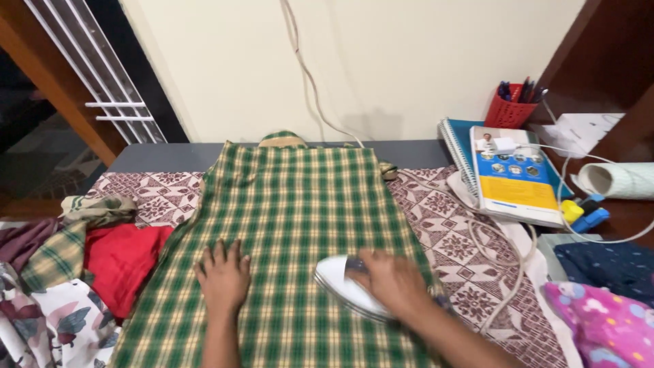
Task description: The person irons a green and yellow plaid shirt on a table, smoothing the fabric with one hand while moving the iron with the other. After finishing the first shirt, the person picks up an orange and white plaid shirt and begins ironing it in the same manner.
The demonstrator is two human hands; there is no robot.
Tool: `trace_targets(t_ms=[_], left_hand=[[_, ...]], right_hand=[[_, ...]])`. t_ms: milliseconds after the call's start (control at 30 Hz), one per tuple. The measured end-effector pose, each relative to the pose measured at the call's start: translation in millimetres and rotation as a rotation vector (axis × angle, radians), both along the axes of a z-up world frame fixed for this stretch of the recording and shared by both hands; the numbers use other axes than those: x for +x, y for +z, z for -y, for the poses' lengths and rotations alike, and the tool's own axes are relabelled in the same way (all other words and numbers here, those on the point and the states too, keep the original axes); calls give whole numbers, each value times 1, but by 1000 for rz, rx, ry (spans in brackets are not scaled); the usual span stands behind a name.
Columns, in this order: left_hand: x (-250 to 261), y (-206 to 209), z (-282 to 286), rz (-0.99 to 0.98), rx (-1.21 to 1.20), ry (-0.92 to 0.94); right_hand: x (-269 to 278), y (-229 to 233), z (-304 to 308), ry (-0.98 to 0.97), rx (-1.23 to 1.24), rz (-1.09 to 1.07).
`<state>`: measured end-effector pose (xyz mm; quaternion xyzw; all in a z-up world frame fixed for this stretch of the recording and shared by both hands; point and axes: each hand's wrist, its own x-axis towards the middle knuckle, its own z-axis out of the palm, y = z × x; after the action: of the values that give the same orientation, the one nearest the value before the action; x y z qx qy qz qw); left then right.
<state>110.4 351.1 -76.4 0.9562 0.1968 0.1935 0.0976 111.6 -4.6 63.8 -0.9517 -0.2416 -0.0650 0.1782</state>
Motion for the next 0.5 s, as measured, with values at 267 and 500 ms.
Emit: trace_targets(t_ms=[267,500], left_hand=[[-2,15,5,-31,74,23],[0,19,8,49,78,15]], right_hand=[[184,5,-7,-289,-84,92],[231,3,-5,-284,-81,53]])
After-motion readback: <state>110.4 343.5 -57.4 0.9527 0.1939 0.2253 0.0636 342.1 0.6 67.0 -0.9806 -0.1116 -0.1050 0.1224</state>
